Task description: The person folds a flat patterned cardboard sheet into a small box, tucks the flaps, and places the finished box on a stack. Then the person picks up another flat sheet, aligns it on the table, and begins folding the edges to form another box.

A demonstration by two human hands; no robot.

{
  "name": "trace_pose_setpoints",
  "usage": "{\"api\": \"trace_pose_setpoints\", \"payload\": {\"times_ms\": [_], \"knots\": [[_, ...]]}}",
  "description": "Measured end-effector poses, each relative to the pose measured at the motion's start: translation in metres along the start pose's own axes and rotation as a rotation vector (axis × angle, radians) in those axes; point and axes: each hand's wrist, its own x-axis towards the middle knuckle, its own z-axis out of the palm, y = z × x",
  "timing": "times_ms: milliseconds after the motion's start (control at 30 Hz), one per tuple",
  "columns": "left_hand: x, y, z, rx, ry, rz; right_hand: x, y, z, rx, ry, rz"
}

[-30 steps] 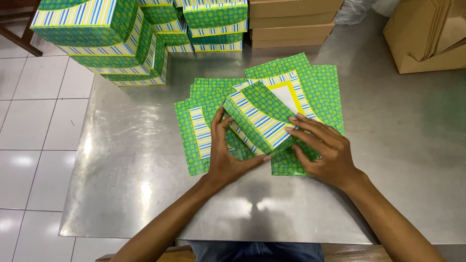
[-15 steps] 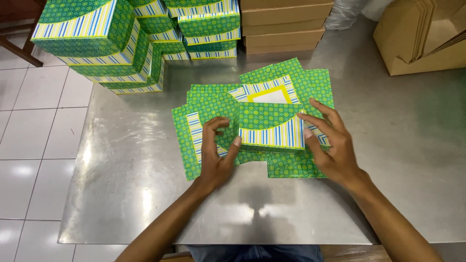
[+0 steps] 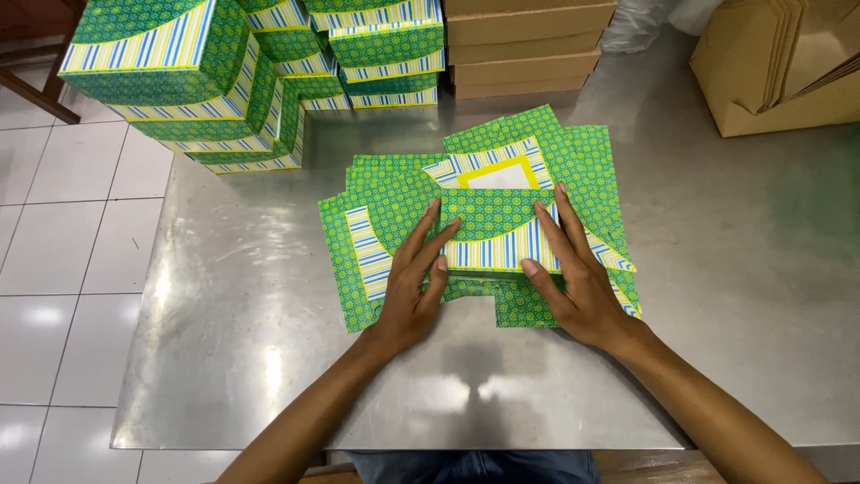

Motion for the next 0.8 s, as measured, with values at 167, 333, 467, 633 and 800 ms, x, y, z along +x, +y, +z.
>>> {"api": "trace_pose_setpoints", "payload": {"times_ms": [167,333,467,633,800], "knots": [[0.006,0.001,-0.004,0.067,-0.015,0.059,0.002,0.004,-0.001,0.05,0.003,-0.013],[0.005,-0.006,-0.007,0.182,0.033,0.145,0.002,0.014,0.001,0.146,0.067,-0.05],[0.005,-0.004,-0.006,0.162,0.051,0.154,0.004,0.018,0.001,0.109,0.04,-0.127],[0.009,0.016,-0.013,0.087,-0.015,0.101,0.004,0.014,0.001,0.055,0.021,-0.131],[0.014,0.016,-0.02,0.053,-0.219,-0.019,0.001,0.007,0.005,0.138,0.065,-0.089]]}}
